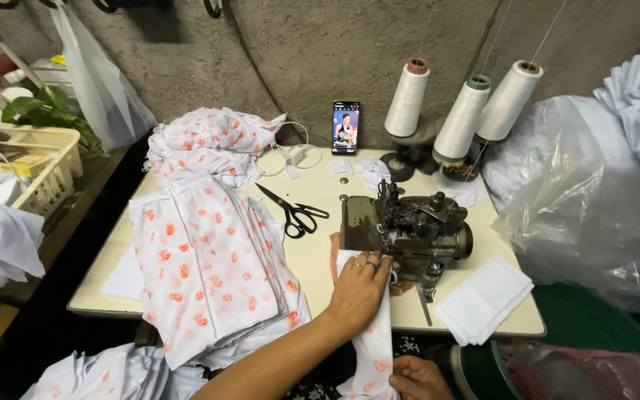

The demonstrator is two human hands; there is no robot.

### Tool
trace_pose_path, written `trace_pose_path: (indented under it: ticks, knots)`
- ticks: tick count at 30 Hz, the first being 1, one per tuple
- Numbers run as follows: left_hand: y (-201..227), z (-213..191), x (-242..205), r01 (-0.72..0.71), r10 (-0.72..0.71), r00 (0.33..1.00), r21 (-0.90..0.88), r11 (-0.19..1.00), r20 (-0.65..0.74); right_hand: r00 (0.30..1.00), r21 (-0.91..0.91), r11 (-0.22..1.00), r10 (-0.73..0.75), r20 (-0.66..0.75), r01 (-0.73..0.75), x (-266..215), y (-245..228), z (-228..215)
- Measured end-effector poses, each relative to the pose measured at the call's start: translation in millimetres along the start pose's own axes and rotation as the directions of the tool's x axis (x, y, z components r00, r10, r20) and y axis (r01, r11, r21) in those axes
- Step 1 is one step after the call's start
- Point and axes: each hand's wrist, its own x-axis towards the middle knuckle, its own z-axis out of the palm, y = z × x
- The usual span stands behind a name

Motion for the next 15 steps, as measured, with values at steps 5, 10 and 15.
trace_pose_path:
  ticks: [5,10,15]
  knots:
    - [-2,2,0,-0.001,-0.001,0.998,0.03,1.0,0.055,0.994,-0.021,0.994,-0.107,0.01,0.107,7,6,-17]
    - [-10,3,1,-0.038,0.038,0.998,-0.001,0.999,0.041,0.979,0.038,0.982,-0.179,-0.1,0.184,5,8,-2]
    - [-20,10,4,-0.028,0.031,0.999,-0.095,0.995,0.035,0.948,0.034,0.997,-0.051,-0.315,0.065,4,-6,34]
